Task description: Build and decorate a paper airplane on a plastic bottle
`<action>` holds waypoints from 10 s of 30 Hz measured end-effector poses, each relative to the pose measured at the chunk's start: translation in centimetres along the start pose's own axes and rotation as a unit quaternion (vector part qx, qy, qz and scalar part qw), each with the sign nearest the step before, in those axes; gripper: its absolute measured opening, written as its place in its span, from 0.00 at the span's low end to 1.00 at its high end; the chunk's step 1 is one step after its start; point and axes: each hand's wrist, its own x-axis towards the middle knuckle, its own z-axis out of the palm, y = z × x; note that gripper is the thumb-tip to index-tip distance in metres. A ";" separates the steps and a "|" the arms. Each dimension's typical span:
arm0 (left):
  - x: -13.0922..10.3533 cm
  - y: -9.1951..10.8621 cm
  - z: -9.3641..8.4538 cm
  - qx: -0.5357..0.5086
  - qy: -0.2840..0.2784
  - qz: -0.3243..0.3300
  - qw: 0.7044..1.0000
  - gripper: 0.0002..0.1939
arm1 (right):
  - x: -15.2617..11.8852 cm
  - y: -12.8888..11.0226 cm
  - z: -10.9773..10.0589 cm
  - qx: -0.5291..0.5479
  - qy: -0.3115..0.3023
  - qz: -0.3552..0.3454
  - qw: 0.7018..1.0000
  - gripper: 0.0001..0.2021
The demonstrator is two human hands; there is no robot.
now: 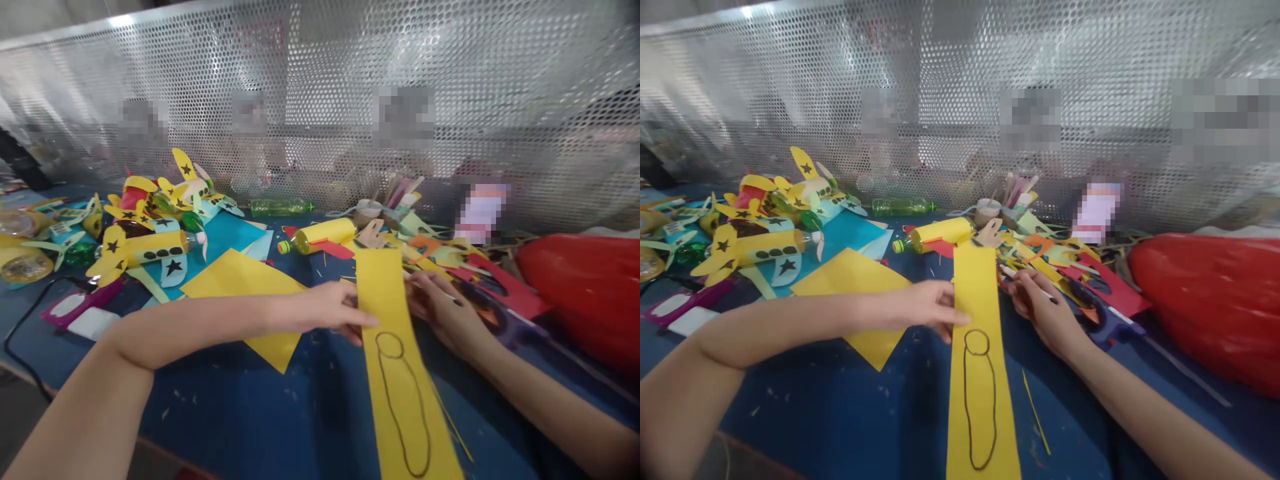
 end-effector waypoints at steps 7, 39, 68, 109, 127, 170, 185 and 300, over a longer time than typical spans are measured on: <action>0.2 -3.6 -1.1 0.087 0.092 0.023 0.992 0.53 | -1.0 -1.0 0.6 -0.094 -0.064 -0.038 0.993 0.16; -3.6 -5.1 -0.1 0.645 -0.027 0.169 0.744 0.30 | -1.5 -1.0 0.4 -0.024 -0.148 0.003 0.989 0.13; -3.3 -5.5 0.0 0.630 -0.015 0.158 0.760 0.31 | -1.7 -1.4 1.4 -0.118 -0.177 0.004 0.977 0.19; -3.2 -4.9 0.3 0.631 -0.025 0.110 0.767 0.31 | -1.2 -0.8 1.7 -0.145 -0.182 0.017 0.972 0.19; -3.3 -4.6 0.4 0.632 -0.030 0.104 0.767 0.31 | -0.8 -0.3 1.7 -0.159 -0.099 -0.031 0.982 0.22; -3.3 -4.5 0.6 0.653 -0.021 0.110 0.749 0.32 | -0.2 0.7 0.4 -0.093 -0.085 -0.026 0.992 0.14; -3.4 -4.5 0.6 0.648 -0.020 0.104 0.754 0.31 | -0.7 -0.2 0.9 -0.065 -0.109 0.037 0.991 0.13; -2.3 -4.9 -0.4 0.561 0.113 0.258 0.778 0.18 | -5.9 -2.3 2.6 -0.133 -0.284 -0.060 0.948 0.12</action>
